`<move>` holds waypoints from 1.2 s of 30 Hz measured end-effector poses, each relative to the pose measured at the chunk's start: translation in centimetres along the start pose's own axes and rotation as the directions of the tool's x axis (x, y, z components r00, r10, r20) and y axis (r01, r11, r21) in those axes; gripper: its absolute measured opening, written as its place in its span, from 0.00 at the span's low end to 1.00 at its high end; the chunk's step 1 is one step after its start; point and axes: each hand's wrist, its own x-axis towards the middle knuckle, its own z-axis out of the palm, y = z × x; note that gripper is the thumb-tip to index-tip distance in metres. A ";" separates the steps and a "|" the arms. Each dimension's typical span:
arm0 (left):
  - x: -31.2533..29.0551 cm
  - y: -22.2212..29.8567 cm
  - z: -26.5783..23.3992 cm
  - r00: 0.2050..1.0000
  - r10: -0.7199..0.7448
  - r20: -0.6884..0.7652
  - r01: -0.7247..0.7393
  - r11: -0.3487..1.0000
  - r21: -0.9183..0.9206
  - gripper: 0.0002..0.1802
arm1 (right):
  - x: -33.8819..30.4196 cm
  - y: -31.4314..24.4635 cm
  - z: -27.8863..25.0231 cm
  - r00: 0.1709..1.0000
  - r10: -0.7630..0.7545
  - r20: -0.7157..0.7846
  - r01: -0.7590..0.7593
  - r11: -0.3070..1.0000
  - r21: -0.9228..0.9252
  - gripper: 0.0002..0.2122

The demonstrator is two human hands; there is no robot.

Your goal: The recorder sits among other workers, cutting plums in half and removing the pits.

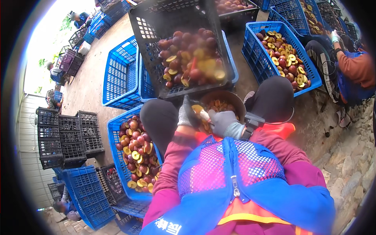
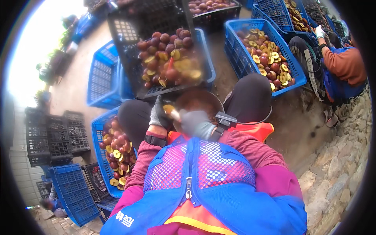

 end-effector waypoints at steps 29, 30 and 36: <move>3.9 4.9 3.8 0.989 0.006 0.146 0.007 0.996 -0.092 0.27 | 2.1 3.6 -5.5 0.878 -0.049 0.475 -0.407 0.443 0.798 0.14; 4.5 5.5 3.8 0.986 -0.012 0.169 0.047 0.977 -0.210 0.31 | 2.0 3.2 -6.6 0.857 -0.068 0.511 -0.455 0.367 0.811 0.14; 12.1 8.1 4.6 0.989 0.102 -0.106 -0.080 0.979 0.189 0.20 | 1.4 4.7 -3.3 0.976 0.112 0.187 -0.217 0.480 0.850 0.16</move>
